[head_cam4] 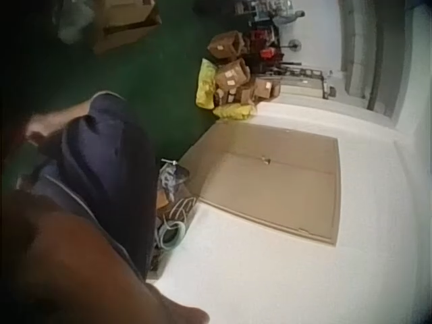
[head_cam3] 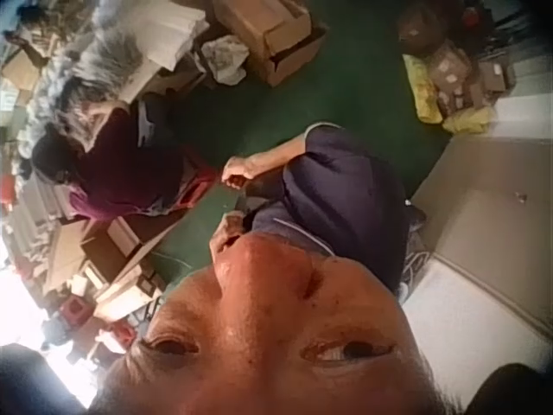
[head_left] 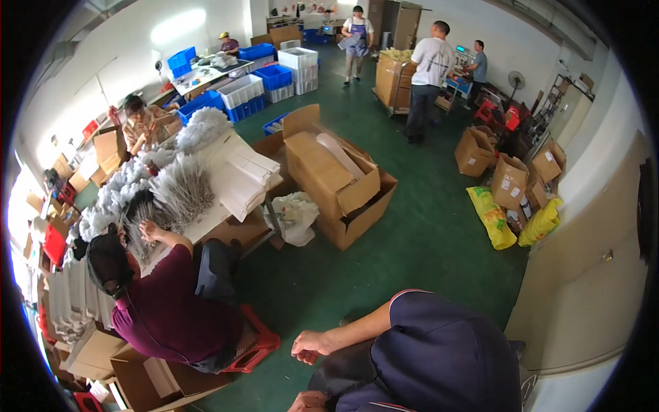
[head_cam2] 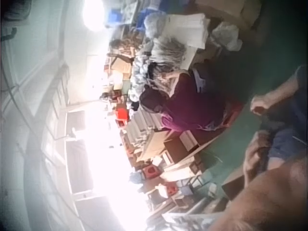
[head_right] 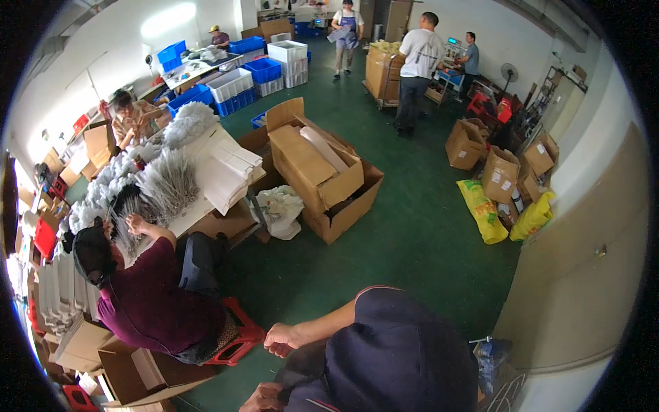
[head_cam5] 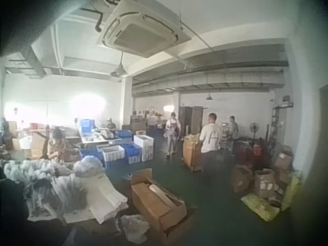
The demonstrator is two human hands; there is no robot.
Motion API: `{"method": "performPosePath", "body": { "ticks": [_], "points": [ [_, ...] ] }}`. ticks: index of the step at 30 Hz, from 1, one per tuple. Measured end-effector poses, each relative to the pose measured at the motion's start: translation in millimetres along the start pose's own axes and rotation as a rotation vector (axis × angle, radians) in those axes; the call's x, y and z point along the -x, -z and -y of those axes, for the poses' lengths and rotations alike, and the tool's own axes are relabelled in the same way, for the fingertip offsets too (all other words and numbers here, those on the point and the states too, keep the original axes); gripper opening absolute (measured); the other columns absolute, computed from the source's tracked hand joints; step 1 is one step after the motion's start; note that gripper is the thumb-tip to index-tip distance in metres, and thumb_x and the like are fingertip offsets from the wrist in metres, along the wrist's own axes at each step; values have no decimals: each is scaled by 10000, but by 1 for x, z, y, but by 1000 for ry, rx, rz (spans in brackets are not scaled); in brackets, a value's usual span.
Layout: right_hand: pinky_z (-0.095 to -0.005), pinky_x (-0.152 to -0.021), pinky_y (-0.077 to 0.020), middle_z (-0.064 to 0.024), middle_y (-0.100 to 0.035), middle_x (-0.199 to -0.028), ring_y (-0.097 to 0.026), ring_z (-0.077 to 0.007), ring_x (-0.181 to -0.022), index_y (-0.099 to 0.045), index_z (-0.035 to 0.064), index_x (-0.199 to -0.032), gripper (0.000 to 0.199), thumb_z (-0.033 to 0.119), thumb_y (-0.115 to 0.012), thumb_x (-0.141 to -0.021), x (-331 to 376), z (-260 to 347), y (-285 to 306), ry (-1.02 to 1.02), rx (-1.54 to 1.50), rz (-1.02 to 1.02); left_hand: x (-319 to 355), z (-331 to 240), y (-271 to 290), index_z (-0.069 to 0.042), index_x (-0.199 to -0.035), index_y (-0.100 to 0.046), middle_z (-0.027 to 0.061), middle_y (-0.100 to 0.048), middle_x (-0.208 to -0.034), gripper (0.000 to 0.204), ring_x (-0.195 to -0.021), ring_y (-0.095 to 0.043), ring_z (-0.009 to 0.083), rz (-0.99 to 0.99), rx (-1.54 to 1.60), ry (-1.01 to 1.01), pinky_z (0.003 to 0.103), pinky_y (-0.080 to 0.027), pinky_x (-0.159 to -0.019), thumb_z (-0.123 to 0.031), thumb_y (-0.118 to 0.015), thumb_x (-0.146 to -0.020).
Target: Inspecting and discussing small mechanical parts with a colleague in a workshop.
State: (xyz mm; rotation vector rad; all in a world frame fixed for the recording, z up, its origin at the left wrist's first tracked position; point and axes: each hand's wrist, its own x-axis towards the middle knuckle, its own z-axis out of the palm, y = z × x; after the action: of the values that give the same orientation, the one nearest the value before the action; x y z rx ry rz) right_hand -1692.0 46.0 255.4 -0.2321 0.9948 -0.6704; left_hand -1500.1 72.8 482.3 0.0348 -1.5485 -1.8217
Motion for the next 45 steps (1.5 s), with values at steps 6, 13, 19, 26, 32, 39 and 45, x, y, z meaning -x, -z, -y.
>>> {"method": "performPosePath", "body": {
  "ticks": [6, 13, 19, 26, 32, 39, 45],
  "points": [
    [-345, -532, -525, -65, -608, -724, -596, -176, -586, -602, 39, -946, 141, 167, -629, -892, 7, 7, 4, 66, -33, -71, 1, -11, -12, 55, -916, -650, 214, -604, -878, 382, -879, -553, 355, 19, -39, 16, 499, -427, -813, -321, -589, -882],
    [-347, -535, -520, -64, -605, -723, -588, -173, -587, -606, 45, -933, 137, 172, -630, -890, 19, 22, 30, 26, 49, -48, -30, 16, -39, 59, -913, -648, 218, -601, -846, 411, -845, -569, 357, 71, -42, -59, 507, -437, -795, -337, -646, -803],
    [-352, -527, -512, -66, -599, -716, -572, -178, -562, -601, 44, -927, 135, 167, -631, -883, 26, 22, 78, -27, 72, 94, -61, 37, -76, 57, -855, -608, 192, -591, -829, 308, -798, -555, 343, -19, -114, -3, 501, -458, -784, -240, -667, -793],
    [-349, -533, -515, -62, -601, -728, -580, -174, -582, -606, 38, -945, 142, 169, -625, -893, 52, 40, 138, -12, -4, 67, -97, 128, -56, 40, -818, -652, 131, -642, -772, 378, -772, -607, 288, 639, -69, -52, 447, -497, -783, -292, -531, -954],
    [-344, -545, -524, -60, -606, -730, -592, -170, -591, -608, 37, -945, 145, 173, -630, -897, 82, 54, 174, 85, -44, -46, -159, 85, -127, 40, -803, -598, 168, -579, -835, 199, -840, -563, 337, 89, -155, 193, 476, -449, -824, -143, -633, -872],
    [-352, -530, -521, -65, -610, -721, -591, -174, -578, -611, 44, -915, 123, 161, -636, -889, 94, 58, 205, 140, -158, -106, -168, 98, -125, 50, -865, -618, 168, -621, -835, 372, -891, -604, 329, 224, -42, 212, 481, -460, -863, -306, -573, -962],
    [-363, -520, -521, -67, -603, -713, -583, -181, -566, -613, 46, -884, 103, 145, -638, -876, 93, 56, 203, 152, -180, -106, -149, 121, -113, 23, -1029, -661, 147, -665, -968, 400, -956, -626, 296, -343, -322, 489, 484, -442, -942, -367, -616, -954]
  ]
}}
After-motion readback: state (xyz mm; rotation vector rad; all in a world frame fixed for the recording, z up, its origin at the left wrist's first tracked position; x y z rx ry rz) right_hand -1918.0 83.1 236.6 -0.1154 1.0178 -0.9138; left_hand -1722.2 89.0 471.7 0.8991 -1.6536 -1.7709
